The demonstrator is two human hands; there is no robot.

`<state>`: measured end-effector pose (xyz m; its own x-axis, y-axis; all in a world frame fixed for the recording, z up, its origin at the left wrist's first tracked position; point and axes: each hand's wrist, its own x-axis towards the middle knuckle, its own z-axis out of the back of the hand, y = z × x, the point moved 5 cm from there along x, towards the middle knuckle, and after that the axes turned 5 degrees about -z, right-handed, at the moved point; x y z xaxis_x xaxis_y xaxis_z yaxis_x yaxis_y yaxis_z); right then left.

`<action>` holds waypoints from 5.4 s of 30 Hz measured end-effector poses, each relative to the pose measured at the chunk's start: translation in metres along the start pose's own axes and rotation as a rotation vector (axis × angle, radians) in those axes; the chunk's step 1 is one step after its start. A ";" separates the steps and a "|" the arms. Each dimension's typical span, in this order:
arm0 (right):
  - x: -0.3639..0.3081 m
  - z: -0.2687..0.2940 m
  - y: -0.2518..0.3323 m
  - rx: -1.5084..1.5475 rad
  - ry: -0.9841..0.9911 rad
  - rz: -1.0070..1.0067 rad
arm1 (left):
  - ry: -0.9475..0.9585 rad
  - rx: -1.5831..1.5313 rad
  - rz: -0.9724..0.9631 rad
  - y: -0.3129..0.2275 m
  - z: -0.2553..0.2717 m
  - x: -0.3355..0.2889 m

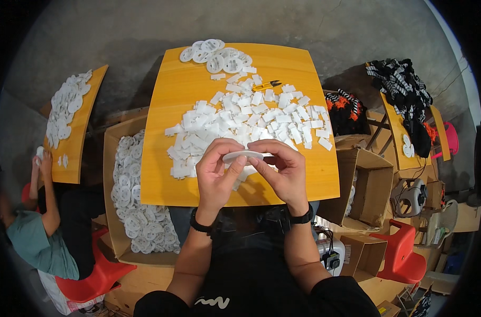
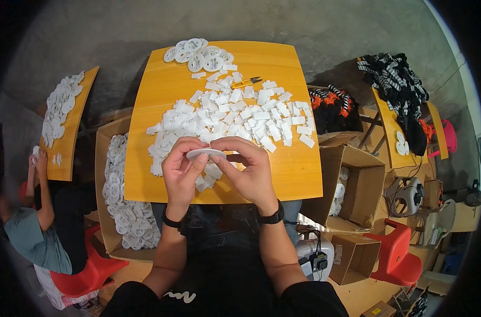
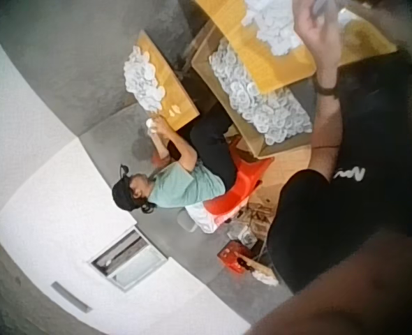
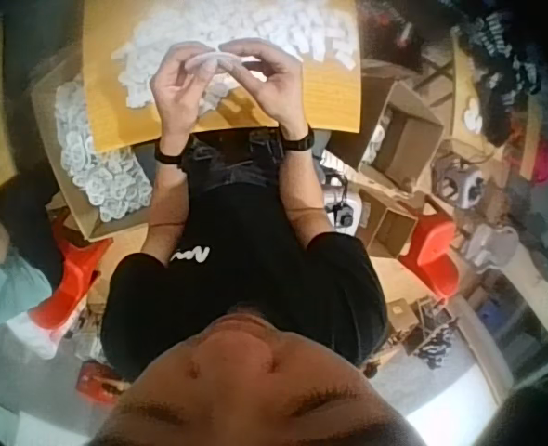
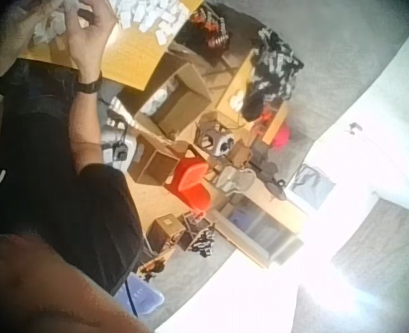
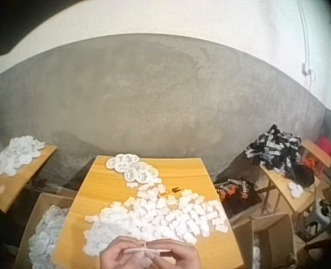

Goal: The person assembles plastic fixtures by fitting small plastic pieces into circular bases by hand, then tosses the assembled units into a cardboard box.

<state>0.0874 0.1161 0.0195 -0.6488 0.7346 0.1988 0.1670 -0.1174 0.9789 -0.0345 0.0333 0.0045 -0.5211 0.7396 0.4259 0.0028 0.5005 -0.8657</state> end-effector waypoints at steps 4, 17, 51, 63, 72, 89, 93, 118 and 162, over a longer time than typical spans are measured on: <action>0.000 0.000 0.000 0.042 -0.022 0.005 | -0.022 -0.001 -0.005 -0.002 0.000 0.001; 0.001 0.002 -0.004 0.013 -0.037 -0.034 | -0.045 0.012 0.035 0.004 0.003 0.000; -0.001 0.017 -0.001 -0.162 -0.114 0.091 | -0.065 -0.094 0.093 0.006 0.009 -0.001; -0.001 0.018 -0.003 -0.165 -0.153 0.042 | -0.108 0.038 0.108 0.015 0.014 -0.005; 0.000 0.022 -0.023 0.137 -0.172 -0.210 | -0.104 -0.052 0.169 0.011 0.003 0.000; 0.002 0.012 -0.028 0.270 -0.013 -0.328 | -0.015 0.029 0.133 0.013 -0.006 0.001; 0.001 0.011 -0.029 0.255 -0.026 -0.347 | 0.010 -0.091 0.241 0.012 -0.011 0.001; 0.000 0.010 -0.031 0.333 -0.001 -0.349 | -0.020 -0.051 0.182 0.004 -0.015 -0.001; -0.020 0.124 -0.012 -0.936 -0.172 -0.322 | -0.056 0.273 0.307 0.074 0.060 0.142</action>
<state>0.1902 0.1852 -0.0021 -0.4315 0.9019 -0.0194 -0.6965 -0.3194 0.6425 -0.1591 0.1486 -0.0150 -0.5769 0.8066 0.1288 -0.0574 0.1172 -0.9914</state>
